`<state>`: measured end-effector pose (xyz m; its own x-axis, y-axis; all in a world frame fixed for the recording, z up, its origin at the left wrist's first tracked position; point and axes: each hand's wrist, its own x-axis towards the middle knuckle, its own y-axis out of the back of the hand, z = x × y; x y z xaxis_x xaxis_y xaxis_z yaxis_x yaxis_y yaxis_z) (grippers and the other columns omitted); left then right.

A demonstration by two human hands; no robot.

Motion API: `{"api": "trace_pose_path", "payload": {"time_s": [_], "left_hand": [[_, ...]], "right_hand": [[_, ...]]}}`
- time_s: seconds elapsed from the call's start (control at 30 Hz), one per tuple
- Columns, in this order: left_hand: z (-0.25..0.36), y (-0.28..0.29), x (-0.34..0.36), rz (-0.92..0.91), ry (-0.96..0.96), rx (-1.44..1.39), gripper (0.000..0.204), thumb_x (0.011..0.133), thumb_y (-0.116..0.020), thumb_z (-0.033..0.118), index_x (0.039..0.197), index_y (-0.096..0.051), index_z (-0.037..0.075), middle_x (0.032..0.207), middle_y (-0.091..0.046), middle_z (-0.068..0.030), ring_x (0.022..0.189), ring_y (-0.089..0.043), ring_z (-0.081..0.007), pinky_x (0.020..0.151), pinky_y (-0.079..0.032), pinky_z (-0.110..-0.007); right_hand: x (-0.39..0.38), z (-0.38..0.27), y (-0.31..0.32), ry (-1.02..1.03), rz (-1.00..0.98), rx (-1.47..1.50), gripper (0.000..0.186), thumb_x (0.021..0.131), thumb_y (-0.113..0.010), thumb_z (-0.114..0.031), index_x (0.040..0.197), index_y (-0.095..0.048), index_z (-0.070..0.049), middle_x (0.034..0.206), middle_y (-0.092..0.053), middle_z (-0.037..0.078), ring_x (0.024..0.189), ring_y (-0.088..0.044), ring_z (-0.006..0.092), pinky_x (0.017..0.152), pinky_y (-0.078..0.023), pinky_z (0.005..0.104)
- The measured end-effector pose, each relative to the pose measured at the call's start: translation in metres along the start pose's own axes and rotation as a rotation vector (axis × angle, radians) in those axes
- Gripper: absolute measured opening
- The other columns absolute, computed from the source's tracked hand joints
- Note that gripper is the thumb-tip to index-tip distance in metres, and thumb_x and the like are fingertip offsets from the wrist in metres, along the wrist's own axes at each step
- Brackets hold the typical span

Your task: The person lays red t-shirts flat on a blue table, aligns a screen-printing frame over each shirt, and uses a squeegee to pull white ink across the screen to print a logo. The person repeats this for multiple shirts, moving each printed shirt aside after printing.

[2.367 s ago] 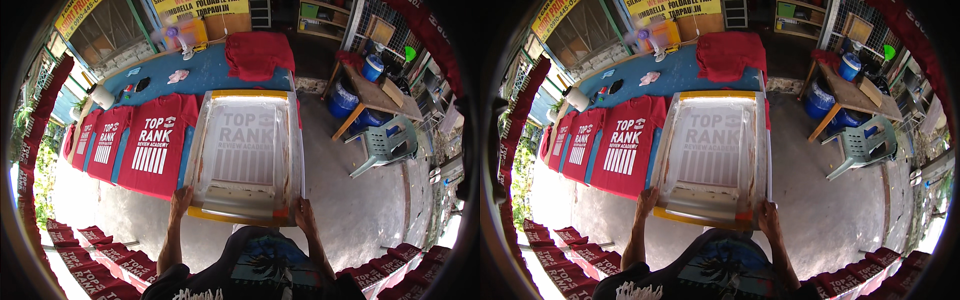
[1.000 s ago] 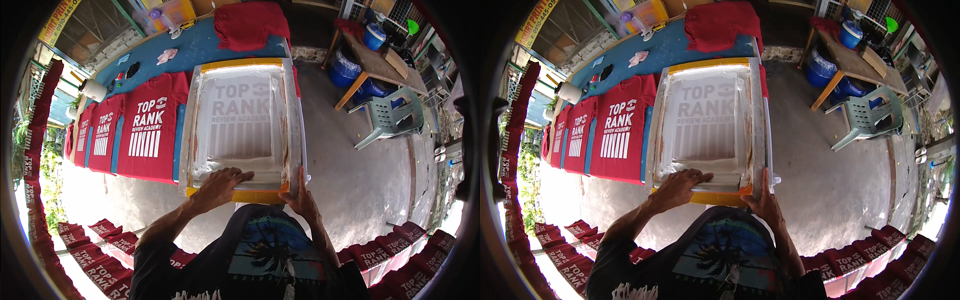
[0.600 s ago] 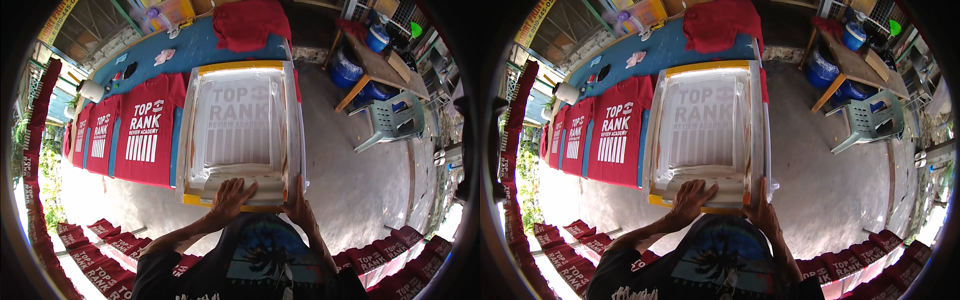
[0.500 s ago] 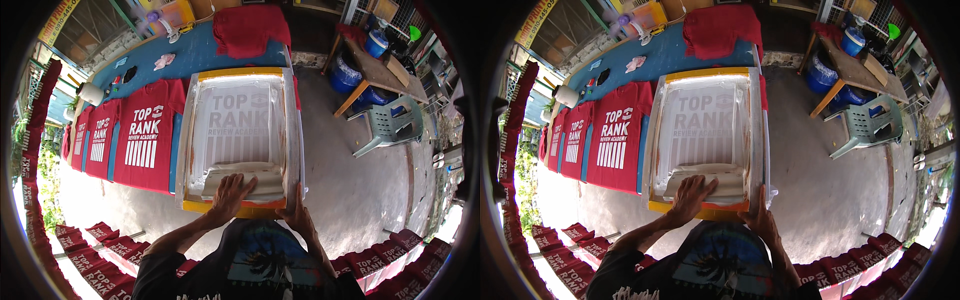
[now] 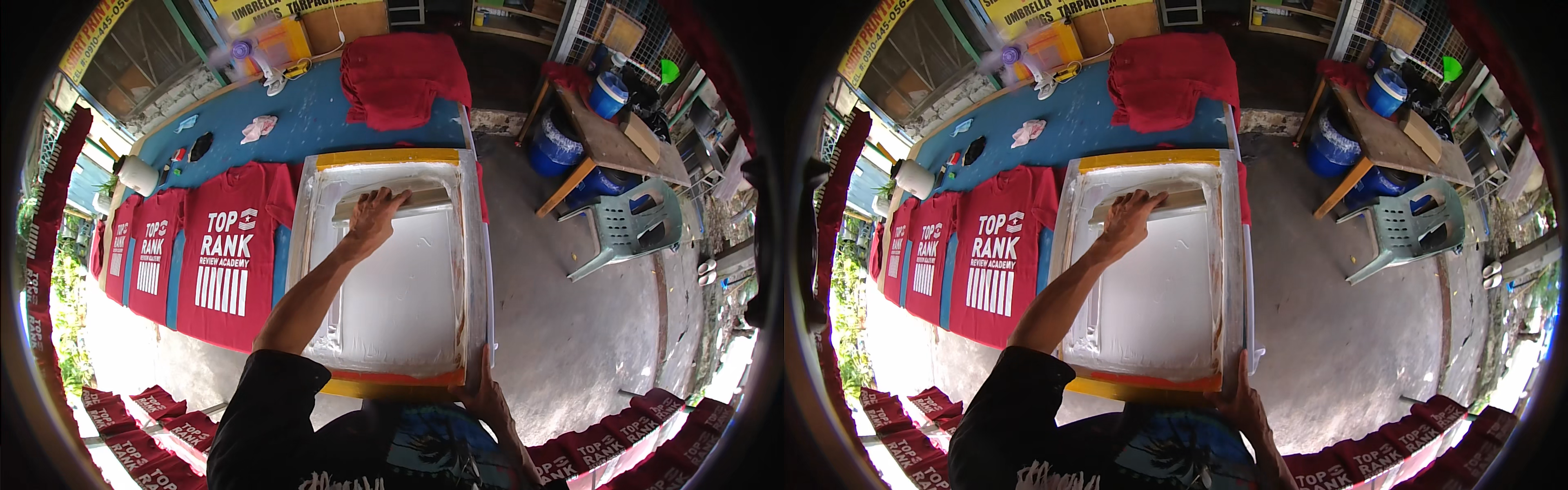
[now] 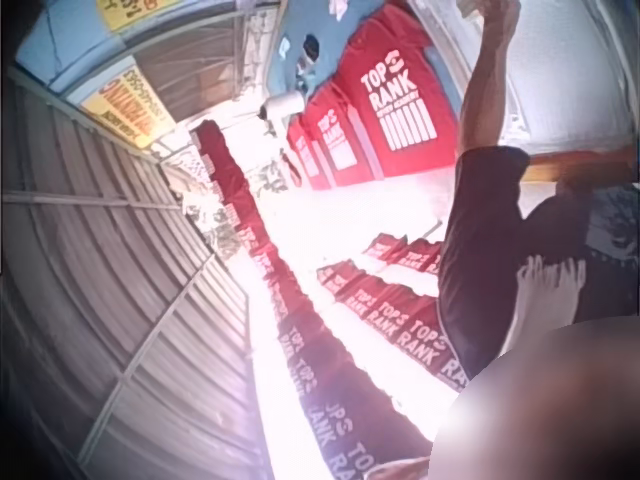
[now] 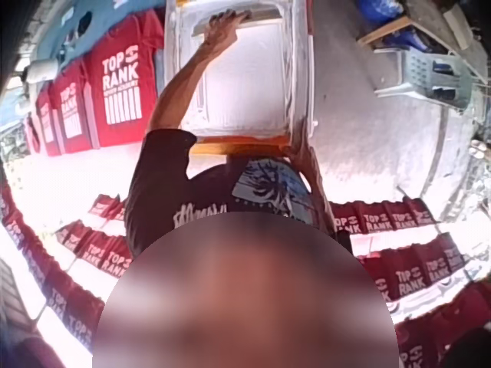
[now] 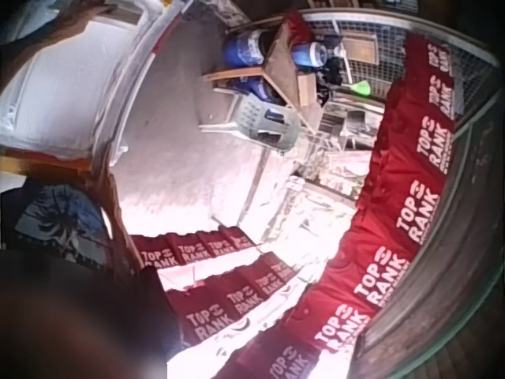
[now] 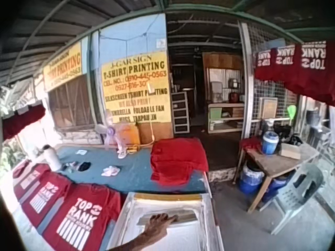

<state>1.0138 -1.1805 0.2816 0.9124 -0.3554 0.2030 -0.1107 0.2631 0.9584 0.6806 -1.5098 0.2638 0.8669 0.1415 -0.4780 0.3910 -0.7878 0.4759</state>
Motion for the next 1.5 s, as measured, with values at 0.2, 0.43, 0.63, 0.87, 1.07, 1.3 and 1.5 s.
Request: {"api": "trace_pose_path", "payload": {"time_s": [0.2, 0.43, 0.63, 0.87, 1.07, 1.3, 1.5], "left_hand": [[-0.014, 0.061, 0.016, -0.303, 0.102, -0.028, 0.071, 0.091, -0.057, -0.008, 0.155, -0.063, 0.023, 0.149, -0.067, -0.0125, 0.136, -0.065, -0.0329, 0.112, -0.054, -0.052], [-0.047, 0.046, 0.04, -0.261, -0.016, 0.035, 0.075, 0.092, -0.057, -0.01, 0.158, -0.059, 0.025, 0.144, -0.068, -0.008, 0.13, -0.068, -0.0299, 0.108, -0.058, -0.048], [-0.076, 0.005, 0.036, -0.173, -0.087, 0.082, 0.078, 0.091, -0.058, -0.01, 0.161, -0.054, 0.024, 0.139, -0.063, -0.0078, 0.126, -0.067, -0.0338, 0.109, -0.055, -0.053], [-0.064, 0.012, -0.005, -0.144, -0.015, 0.045, 0.074, 0.091, -0.057, -0.011, 0.158, -0.057, 0.021, 0.136, -0.066, -0.015, 0.126, -0.066, -0.038, 0.11, -0.053, -0.054], [-0.006, 0.026, -0.109, -0.106, 0.049, -0.006, 0.069, 0.092, -0.058, -0.01, 0.155, -0.059, 0.019, 0.137, -0.064, -0.0162, 0.124, -0.066, -0.0397, 0.109, -0.052, -0.054], [0.109, 0.049, -0.258, -0.094, 0.1, -0.072, 0.075, 0.086, -0.065, -0.009, 0.156, -0.059, 0.016, 0.136, -0.058, -0.0165, 0.127, -0.061, -0.0376, 0.109, -0.049, -0.051], [0.135, 0.074, -0.283, -0.223, 0.142, -0.132, 0.072, 0.085, -0.064, -0.009, 0.152, -0.064, 0.017, 0.136, -0.066, -0.0149, 0.126, -0.067, -0.0376, 0.107, -0.054, -0.051]], "right_hand": [[-0.001, -0.009, 0.006, -0.073, -0.033, 0.015, 0.134, 0.088, -0.09, -0.043, 0.176, 0.006, -0.011, 0.126, -0.068, 0.045, 0.117, -0.069, 0.0603, 0.097, -0.06, 0.0591], [0.001, -0.005, 0.003, -0.071, -0.026, 0.003, 0.136, 0.086, -0.091, -0.042, 0.176, 0.006, -0.012, 0.118, -0.071, 0.043, 0.111, -0.071, 0.0597, 0.092, -0.061, 0.0587], [-0.001, 0.0, 0.0, -0.047, -0.009, -0.023, 0.138, 0.084, -0.093, -0.04, 0.176, 0.006, -0.012, 0.11, -0.075, 0.04, 0.106, -0.073, 0.0579, 0.087, -0.062, 0.0591], [0.0, 0.008, -0.005, 0.118, 0.057, 0.018, 0.134, 0.086, -0.092, -0.028, 0.176, 0.006, -0.014, 0.107, -0.077, 0.037, 0.104, -0.074, 0.0571, 0.085, -0.063, 0.059], [0.002, 0.014, -0.008, 0.198, 0.075, 0.058, 0.13, 0.088, -0.09, -0.026, 0.176, 0.005, -0.013, 0.106, -0.076, 0.037, 0.102, -0.074, 0.0581, 0.084, -0.062, 0.0598], [0.004, 0.021, -0.011, 0.284, 0.089, 0.098, 0.126, 0.091, -0.087, -0.021, 0.176, 0.006, -0.014, 0.109, -0.075, 0.039, 0.104, -0.073, 0.0593, 0.085, -0.062, 0.061], [0.004, 0.022, -0.011, 0.245, 0.057, 0.147, 0.126, 0.092, -0.088, -0.023, 0.176, 0.007, -0.015, 0.121, -0.072, 0.041, 0.109, -0.072, 0.0602, 0.088, -0.061, 0.0612]]}}
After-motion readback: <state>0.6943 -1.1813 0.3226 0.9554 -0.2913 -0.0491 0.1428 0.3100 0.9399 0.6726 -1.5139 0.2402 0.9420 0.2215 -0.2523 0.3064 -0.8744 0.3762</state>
